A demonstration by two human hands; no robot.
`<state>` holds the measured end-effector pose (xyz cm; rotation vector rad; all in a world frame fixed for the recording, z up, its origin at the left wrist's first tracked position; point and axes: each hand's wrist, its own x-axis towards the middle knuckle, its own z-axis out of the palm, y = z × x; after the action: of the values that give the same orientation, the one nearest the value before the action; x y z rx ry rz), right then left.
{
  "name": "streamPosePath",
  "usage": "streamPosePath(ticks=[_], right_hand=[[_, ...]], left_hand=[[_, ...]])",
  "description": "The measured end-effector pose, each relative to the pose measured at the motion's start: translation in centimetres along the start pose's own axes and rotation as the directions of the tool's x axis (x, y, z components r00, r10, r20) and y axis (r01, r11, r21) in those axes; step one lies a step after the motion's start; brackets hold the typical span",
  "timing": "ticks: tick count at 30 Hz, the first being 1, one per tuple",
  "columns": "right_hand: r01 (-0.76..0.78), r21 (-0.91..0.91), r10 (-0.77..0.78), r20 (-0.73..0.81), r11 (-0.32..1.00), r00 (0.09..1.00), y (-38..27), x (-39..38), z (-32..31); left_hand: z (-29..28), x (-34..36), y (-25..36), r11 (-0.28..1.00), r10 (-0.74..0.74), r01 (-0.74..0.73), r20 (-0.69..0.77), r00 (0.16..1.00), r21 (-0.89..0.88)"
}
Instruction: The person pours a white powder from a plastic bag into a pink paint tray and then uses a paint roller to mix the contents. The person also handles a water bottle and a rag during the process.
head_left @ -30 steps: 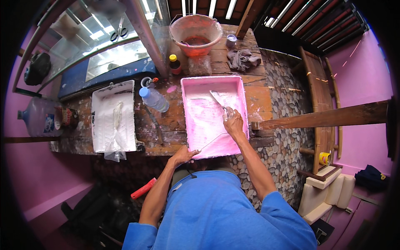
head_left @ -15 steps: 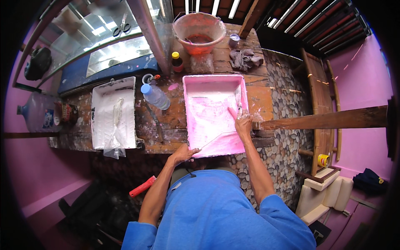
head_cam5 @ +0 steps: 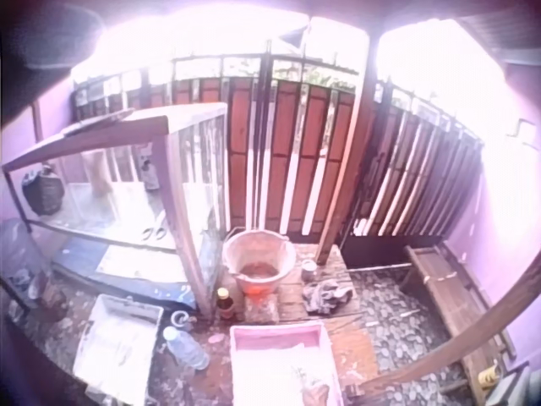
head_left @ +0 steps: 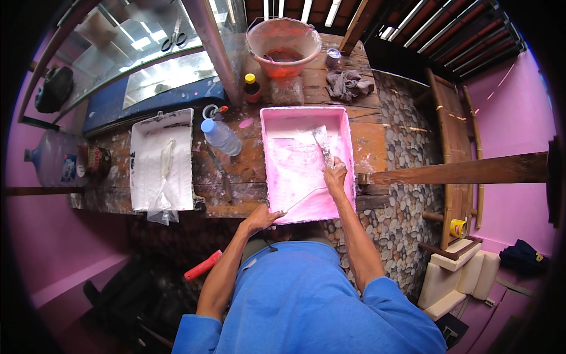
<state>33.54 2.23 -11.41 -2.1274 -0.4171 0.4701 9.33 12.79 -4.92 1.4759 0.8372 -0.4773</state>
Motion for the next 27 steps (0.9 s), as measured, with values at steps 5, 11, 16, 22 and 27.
streamPosePath(ticks=[5,11,16,22,27], right_hand=[[-0.041,0.204,0.049,-0.036,0.978,0.998,-1.1,-0.7,2.6],[0.034,0.182,-0.046,0.062,0.983,0.997,-1.3,-0.6,4.5],[-0.028,0.145,0.022,0.044,0.989,0.999,-3.2,-1.3,5.9],[-0.028,0.018,0.028,0.014,0.999,1.0,-3.4,-1.3,6.9],[0.243,-0.102,-0.244,0.002,0.965,0.97,-6.4,-2.4,5.5]], left_hand=[[0.3,1.1,-1.9,1.0,0.014,-0.014,-0.007,1.0,-0.016],[0.1,0.5,-0.6,0.999,-0.018,0.018,0.0,1.0,0.03],[-0.3,-0.4,0.2,1.0,-0.01,0.01,-0.007,1.0,0.01],[0.0,0.0,0.0,1.0,0.003,-0.003,0.004,1.0,0.002],[-0.2,-0.3,0.3,1.0,-0.009,0.009,-0.001,1.0,-0.011]])
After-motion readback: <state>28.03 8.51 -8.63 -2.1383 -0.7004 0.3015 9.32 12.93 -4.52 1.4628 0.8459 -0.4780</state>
